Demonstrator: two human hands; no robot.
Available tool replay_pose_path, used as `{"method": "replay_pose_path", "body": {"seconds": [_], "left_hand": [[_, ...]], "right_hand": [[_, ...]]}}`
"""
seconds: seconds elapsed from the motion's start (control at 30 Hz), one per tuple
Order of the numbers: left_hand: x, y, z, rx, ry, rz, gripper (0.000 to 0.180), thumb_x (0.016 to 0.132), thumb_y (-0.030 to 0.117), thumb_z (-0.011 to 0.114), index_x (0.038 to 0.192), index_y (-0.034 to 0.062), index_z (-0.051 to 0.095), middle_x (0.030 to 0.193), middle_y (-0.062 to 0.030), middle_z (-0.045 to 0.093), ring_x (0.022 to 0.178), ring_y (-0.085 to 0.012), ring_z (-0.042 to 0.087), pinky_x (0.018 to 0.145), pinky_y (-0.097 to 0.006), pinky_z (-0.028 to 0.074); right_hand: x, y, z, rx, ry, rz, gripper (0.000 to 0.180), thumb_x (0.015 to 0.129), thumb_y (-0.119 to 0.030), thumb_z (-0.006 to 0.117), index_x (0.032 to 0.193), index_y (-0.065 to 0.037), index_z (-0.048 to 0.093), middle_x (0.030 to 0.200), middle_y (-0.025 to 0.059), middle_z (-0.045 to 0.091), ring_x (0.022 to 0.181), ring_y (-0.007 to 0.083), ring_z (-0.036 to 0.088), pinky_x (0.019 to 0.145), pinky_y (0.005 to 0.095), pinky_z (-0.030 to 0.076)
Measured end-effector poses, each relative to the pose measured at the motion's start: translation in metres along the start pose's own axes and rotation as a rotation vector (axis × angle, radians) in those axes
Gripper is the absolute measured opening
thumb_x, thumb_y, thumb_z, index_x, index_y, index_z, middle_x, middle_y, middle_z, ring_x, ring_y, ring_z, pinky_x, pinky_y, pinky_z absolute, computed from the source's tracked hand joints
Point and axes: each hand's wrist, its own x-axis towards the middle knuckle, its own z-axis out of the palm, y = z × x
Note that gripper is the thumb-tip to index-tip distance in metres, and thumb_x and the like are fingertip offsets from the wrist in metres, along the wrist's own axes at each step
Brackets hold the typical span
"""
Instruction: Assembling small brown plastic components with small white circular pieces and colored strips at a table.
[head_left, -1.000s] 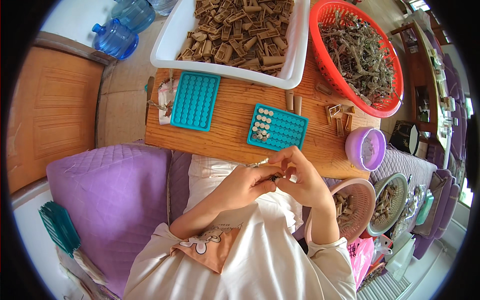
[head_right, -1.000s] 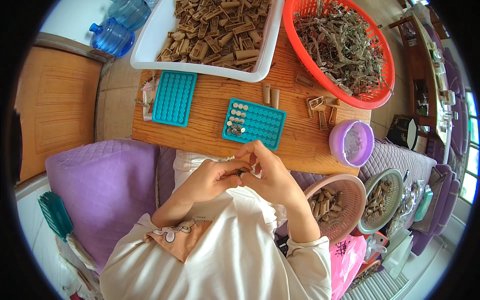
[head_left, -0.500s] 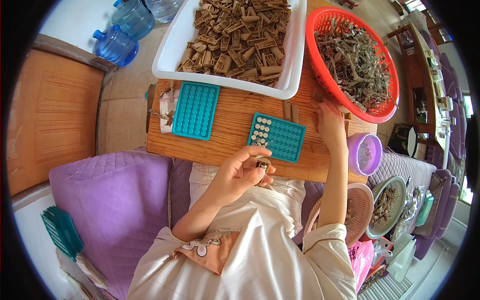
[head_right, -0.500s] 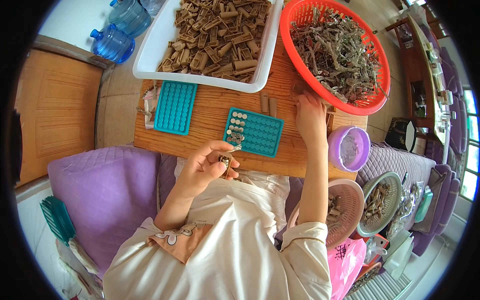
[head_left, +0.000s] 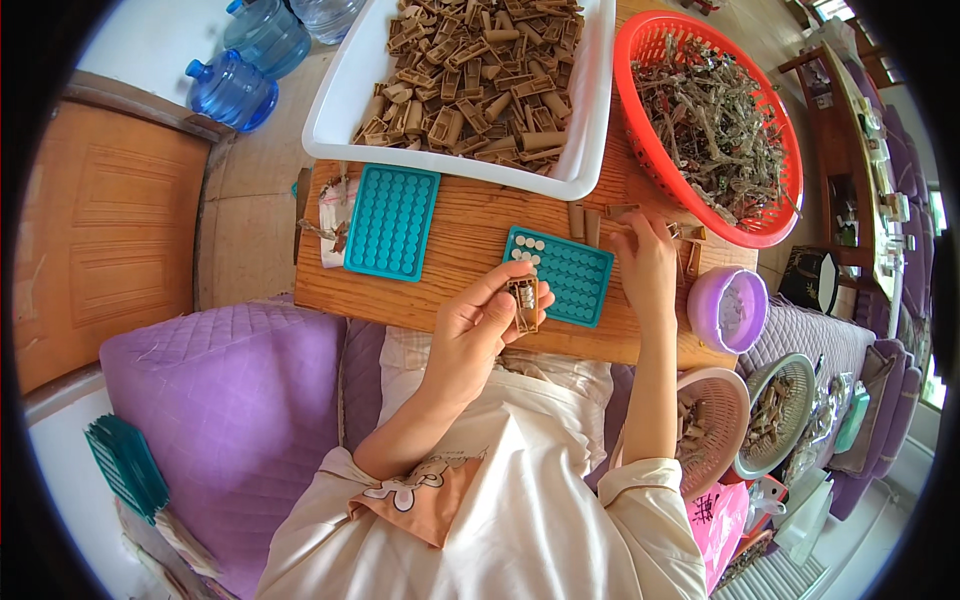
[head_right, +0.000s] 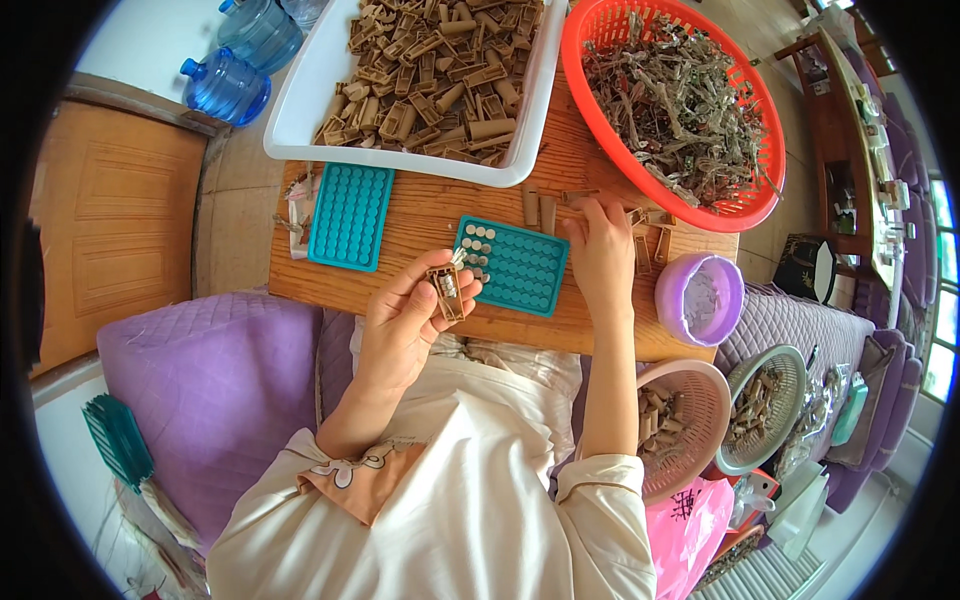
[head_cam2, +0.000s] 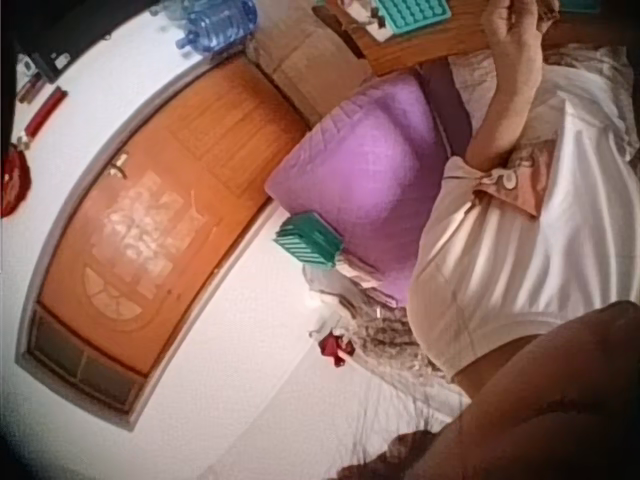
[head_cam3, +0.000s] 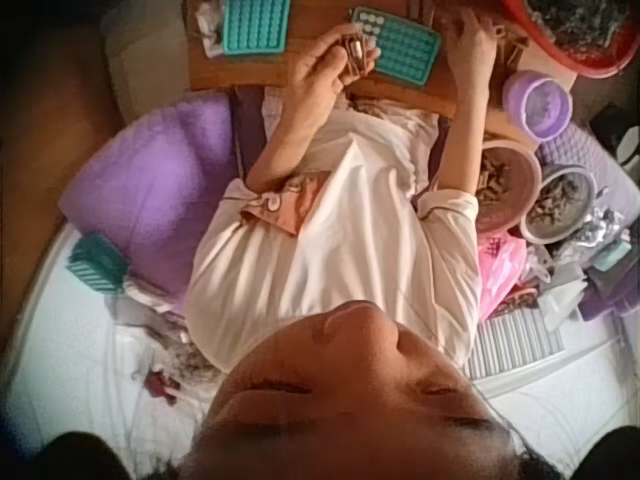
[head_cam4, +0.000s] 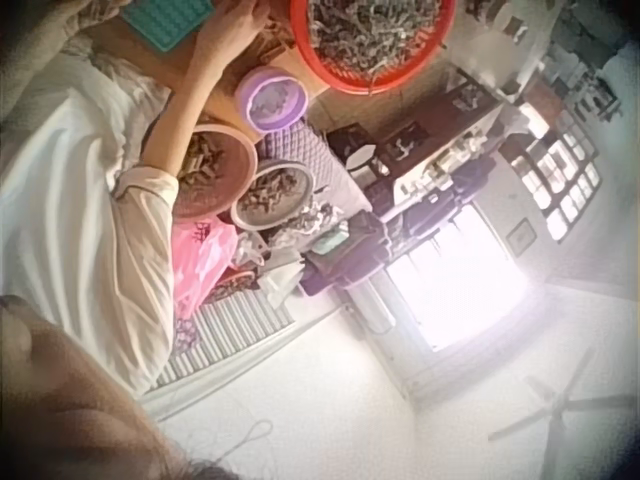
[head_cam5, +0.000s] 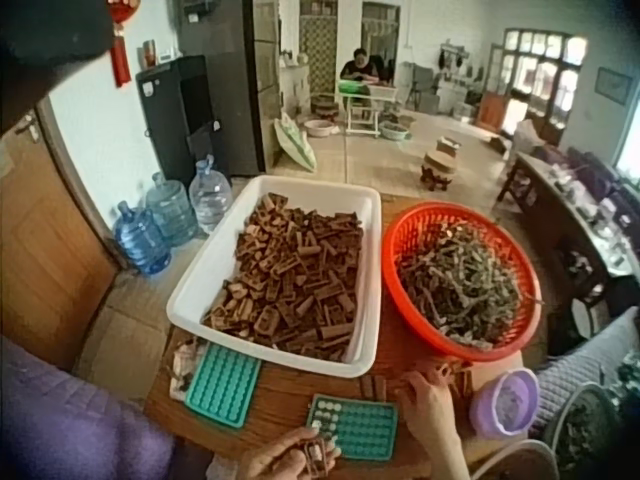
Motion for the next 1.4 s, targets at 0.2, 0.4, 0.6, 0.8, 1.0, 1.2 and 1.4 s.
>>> {"method": "replay_pose_path", "body": {"seconds": [0.2,0.4,0.6,0.8,1.0,1.2,1.4], "left_hand": [[-0.002,-0.003,-0.003,-0.067,0.052,0.042,0.035,0.085,0.013,0.048,0.118,0.0013,0.041,0.104,-0.0157,0.054,0.098,-0.0251,0.054,0.084,-0.033,0.046],[-0.004,-0.001,-0.001,-0.104,0.030,0.033,0.040,0.083,0.013,0.052,0.120,0.0015,0.040,0.104,-0.0145,0.055,0.098,-0.0248,0.054,0.084,-0.033,0.046],[-0.010,0.002,0.001,-0.095,-0.011,0.114,0.042,0.081,0.014,0.056,0.118,0.0024,0.041,0.104,-0.0125,0.055,0.099,-0.0248,0.054,0.084,-0.033,0.045],[-0.014,0.008,0.006,0.009,-0.055,0.211,0.036,0.080,0.015,0.057,0.112,0.0015,0.044,0.105,-0.0126,0.055,0.101,-0.0243,0.052,0.086,-0.034,0.043],[-0.020,0.008,0.009,-0.013,-0.115,0.252,0.034,0.082,0.014,0.055,0.111,0.0002,0.044,0.105,-0.0144,0.055,0.103,-0.0229,0.051,0.089,-0.033,0.040],[-0.025,0.009,0.009,0.010,-0.118,0.253,0.035,0.082,0.014,0.055,0.111,-0.0021,0.044,0.106,-0.0138,0.055,0.104,-0.0218,0.051,0.090,-0.032,0.039],[-0.026,0.007,0.015,-0.023,-0.120,0.264,0.037,0.081,0.010,0.055,0.113,-0.0036,0.043,0.109,-0.0143,0.052,0.107,-0.0208,0.048,0.092,-0.031,0.038]], "right_hand": [[0.006,-0.017,0.001,-0.021,-0.017,0.189,0.020,0.078,-0.012,0.051,0.097,-0.005,0.052,0.087,0.0179,0.053,0.079,0.0353,0.053,0.067,0.0432,0.043],[0.015,-0.005,0.013,-0.179,-0.069,0.152,0.018,0.082,-0.018,0.049,0.091,-0.003,0.047,0.073,0.0173,0.055,0.067,0.0358,0.054,0.059,0.0417,0.044],[-0.005,-0.020,0.000,0.298,-0.059,0.383,0.019,0.078,-0.006,0.055,0.088,-0.004,0.040,0.070,0.0135,0.054,0.065,0.0224,0.053,0.057,0.0288,0.043],[-0.050,-0.075,-0.030,1.099,-0.138,0.449,0.013,0.080,0.001,0.050,0.091,-0.003,0.043,0.085,0.0071,0.054,0.070,0.0099,0.048,0.063,0.0215,0.042],[-0.067,-0.093,-0.031,0.968,0.007,0.267,0.022,0.079,0.003,0.053,0.101,0.001,0.052,0.092,0.0048,0.050,0.076,0.0089,0.048,0.069,0.0205,0.043],[-0.077,-0.108,-0.045,1.376,-0.029,0.329,0.030,0.075,0.004,0.059,0.104,0.001,0.054,0.095,0.0065,0.050,0.084,0.0112,0.050,0.073,0.0209,0.043],[-0.085,-0.122,-0.035,1.289,0.051,0.193,0.028,0.075,0.001,0.060,0.103,0.003,0.055,0.098,0.0080,0.051,0.092,0.0145,0.051,0.077,0.0241,0.043]]}}
